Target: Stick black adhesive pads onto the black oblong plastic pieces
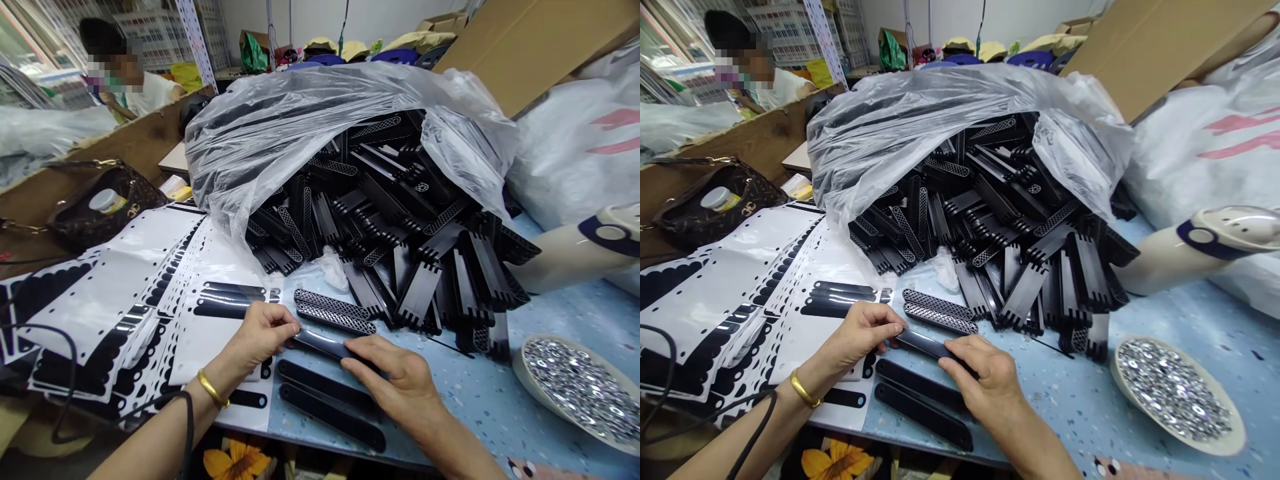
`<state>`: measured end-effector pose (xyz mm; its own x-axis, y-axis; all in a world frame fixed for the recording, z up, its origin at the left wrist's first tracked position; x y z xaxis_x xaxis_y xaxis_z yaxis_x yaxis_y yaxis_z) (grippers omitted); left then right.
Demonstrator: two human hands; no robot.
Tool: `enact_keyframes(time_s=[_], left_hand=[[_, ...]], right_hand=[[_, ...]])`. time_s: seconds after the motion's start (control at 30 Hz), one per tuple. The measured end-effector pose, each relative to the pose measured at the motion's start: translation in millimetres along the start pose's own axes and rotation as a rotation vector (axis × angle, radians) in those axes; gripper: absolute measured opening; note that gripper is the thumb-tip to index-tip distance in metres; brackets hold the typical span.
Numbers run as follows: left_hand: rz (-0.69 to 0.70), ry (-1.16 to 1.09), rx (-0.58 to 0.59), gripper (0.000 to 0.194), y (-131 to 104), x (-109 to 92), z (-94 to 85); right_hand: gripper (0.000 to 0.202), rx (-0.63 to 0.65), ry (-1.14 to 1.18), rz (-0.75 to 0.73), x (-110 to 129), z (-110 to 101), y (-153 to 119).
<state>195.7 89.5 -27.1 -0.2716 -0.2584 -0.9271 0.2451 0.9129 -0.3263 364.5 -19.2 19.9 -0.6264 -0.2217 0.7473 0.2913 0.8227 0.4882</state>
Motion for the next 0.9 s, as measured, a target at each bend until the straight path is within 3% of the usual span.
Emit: enact_keyframes(time_s=[0.13,0.37,0.53,0.67,0.8,0.9], left_hand=[[-0.007,0.011,0.010,0.019,-1.0,-1.0,-0.1],[-0.016,0.030,0.024,0.022,-2.3,-3.6,-0.5],[-0.026,0.030,0.033,0.023,-3.0,-2.7,-0.4],[-0.007,0.031,0.022,0.023,-3.0,-2.2,-0.1],[0.016,0.031,0.020,0.022,-2.2,-1.7,1.0],[0.032,0.034,0.013,0.020,-1.6,-1.6,1.1]], right_hand=[[0.020,-0.002,0.014,0.002,0.8,-0.6,-4.6],[0.026,-0.086,-0.001,-0.166,14.0,-3.9,-8.1],[0.024,-0.087,-0.007,-0.162,12.8,-3.0,-8.5],[0.019,-0.160,-0.132,-0.078,8.5,-32.4,-9.6],[0.015,-0.376,-0.291,0.137,-2.1,-83.6,-22.3],[0.013,-0.372,-0.264,0.198,-6.3,-86.0,-31.9]])
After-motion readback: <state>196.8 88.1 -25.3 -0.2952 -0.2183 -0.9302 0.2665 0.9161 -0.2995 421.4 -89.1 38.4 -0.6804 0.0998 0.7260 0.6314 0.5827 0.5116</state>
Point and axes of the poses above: each hand's wrist, its own y-axis towards the middle knuckle, its own z-axis out of the palm, x = y × z, the point moved 8 cm from there along y, towards the middle knuckle, and after that the axes turned 15 degrees about -x, right-handed, at the moved point
